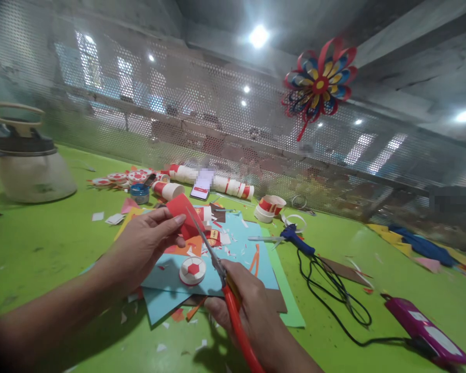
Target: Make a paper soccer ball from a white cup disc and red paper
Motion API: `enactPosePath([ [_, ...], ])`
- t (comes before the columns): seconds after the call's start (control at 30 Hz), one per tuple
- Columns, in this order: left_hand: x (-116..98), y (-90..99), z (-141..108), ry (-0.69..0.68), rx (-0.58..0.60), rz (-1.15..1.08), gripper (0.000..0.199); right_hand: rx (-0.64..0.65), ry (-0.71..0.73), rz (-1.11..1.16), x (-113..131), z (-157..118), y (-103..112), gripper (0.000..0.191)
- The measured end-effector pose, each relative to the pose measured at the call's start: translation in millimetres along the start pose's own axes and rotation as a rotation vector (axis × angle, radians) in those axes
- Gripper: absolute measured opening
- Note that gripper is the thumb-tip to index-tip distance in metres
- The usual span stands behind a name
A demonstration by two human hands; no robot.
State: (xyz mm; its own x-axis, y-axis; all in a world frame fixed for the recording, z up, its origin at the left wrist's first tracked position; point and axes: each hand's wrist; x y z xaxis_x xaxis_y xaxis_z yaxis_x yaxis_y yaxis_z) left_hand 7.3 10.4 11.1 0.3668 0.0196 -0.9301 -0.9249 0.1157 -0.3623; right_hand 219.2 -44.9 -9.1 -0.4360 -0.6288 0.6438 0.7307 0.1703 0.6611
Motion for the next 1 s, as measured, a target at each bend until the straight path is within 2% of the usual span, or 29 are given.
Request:
enactPosePath([
  [0.57, -4.0, -3.3, -1.4, 0.045, 0.004, -0.046, 0.018, -0.034, -0.001, -0.079, 7.3, 0.4, 2.8, 0.043],
  [0.8, -2.6, -3.0, -2.3, 0.035, 0.025, -0.044, 0.016, -0.065, 0.060, -0.089, 4.6, -1.1, 1.0, 0.042],
  [1.0, -3.6, -3.1, -2.0, 0.040, 0.023, -0.039, 0.016, -0.074, 0.055, -0.125, 1.5, -1.2, -0.5, 0.044],
])
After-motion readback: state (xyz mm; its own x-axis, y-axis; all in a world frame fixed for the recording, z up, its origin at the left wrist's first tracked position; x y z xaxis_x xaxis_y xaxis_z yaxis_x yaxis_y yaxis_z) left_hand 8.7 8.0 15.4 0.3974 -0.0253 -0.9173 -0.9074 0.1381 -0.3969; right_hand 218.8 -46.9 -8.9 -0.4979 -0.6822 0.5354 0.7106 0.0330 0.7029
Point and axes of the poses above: each hand's wrist, its own z-axis towards the middle knuckle, its own y-axis out of the back of the hand, x = y × z, and after that the axes turned 9 degrees about y, right-handed
